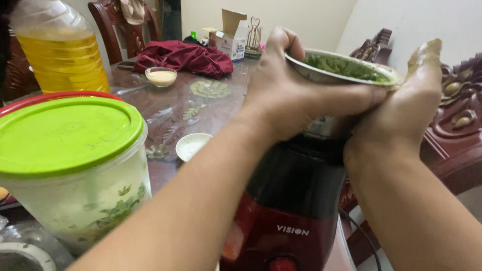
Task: The person removes the lid from a blender jar containing green paste, then uses their fingers to scrape the paste from the jar into a small bowl. They continue scraping until most of the paste is transferred.
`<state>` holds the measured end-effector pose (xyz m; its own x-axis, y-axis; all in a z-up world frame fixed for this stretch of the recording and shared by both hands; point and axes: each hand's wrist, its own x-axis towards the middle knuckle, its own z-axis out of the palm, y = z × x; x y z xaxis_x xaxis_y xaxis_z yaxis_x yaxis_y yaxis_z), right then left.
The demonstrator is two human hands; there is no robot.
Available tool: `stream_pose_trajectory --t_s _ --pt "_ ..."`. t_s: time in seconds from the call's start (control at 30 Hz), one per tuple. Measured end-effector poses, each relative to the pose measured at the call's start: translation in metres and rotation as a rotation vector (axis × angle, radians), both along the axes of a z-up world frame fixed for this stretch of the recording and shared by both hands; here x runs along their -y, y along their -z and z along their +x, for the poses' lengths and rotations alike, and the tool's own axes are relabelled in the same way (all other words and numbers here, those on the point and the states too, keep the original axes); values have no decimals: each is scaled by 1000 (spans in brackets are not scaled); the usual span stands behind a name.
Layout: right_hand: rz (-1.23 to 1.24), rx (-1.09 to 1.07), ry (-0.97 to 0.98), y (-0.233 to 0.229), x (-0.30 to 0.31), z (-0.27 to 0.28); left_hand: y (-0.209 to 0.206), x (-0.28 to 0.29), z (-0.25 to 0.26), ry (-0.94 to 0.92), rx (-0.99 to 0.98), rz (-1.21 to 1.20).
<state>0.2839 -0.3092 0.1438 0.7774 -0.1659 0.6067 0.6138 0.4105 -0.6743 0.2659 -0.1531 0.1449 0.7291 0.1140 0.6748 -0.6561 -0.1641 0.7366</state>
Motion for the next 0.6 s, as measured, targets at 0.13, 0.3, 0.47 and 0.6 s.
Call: stream_pose_trajectory --t_s 0.13,0.3,0.47,0.6 --pt "-25 41 -27 -2 -6 -4 -5 10 -16 -285 -47 87" --pt "42 -6 -41 0 -4 -11 -9 25 -28 -362 -124 92" --pt "-6 -177 -113 -7 8 -10 -11 38 -39 -482 -111 54" --pt "-71 -261 -209 -14 18 -4 -8 51 -43 -537 -47 10"
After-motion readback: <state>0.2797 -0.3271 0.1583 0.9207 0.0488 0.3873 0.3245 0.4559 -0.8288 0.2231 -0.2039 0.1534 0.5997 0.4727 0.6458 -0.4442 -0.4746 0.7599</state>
